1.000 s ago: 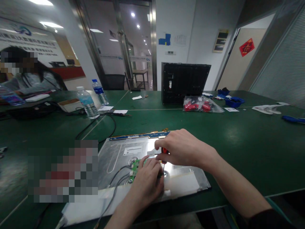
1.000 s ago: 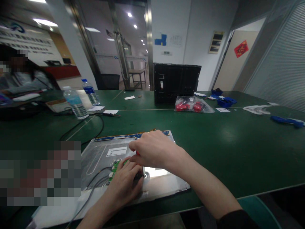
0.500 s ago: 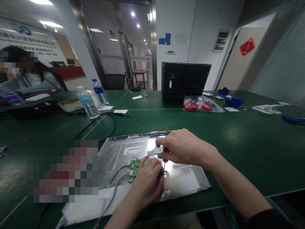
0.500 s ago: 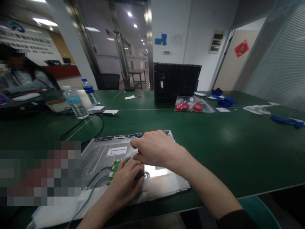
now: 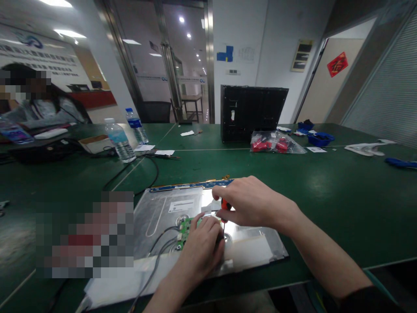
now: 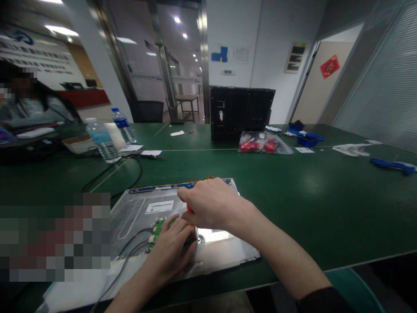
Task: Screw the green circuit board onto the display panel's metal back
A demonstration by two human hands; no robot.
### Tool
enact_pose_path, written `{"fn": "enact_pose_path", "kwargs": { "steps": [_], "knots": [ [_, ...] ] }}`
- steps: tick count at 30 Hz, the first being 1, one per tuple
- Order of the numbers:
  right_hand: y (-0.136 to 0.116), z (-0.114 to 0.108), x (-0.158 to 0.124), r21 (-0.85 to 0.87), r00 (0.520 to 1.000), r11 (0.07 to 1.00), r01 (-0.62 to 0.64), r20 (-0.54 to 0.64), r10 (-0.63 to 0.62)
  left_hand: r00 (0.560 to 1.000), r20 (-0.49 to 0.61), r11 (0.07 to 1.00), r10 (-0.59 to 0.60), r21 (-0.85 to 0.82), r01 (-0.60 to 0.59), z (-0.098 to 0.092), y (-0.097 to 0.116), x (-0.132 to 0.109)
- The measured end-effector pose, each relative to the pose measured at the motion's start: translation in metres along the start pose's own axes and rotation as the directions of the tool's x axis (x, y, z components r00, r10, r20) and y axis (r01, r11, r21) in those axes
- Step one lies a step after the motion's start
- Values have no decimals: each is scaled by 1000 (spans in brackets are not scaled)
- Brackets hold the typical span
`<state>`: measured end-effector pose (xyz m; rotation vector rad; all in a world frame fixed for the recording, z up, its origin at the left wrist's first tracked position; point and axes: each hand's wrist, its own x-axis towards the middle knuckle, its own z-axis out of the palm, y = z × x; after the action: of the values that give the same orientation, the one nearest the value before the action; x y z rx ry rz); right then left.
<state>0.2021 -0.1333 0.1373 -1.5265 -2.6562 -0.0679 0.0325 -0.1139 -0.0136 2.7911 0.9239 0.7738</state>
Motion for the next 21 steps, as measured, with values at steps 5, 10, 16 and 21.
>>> {"fn": "enact_pose_path", "kwargs": {
  "steps": [5,10,16,21],
  "knots": [
    [0,-1,-2,41,1000,999,24,-14,-23,1000,-4,1000,-6,4,6,0,1,1],
    [1,-1,-1,38,1000,999,24,-7,-24,1000,7,1000,-13,2,13,-2,1,2],
    [3,1,-2,88,998,994,67,-18,-65,1000,27,1000,-14,-20,14,-5,3,2],
    [3,3,-2,75,998,995,58,-25,-56,1000,23,999,-16,-39,17,-2,1,0]
  ]
}}
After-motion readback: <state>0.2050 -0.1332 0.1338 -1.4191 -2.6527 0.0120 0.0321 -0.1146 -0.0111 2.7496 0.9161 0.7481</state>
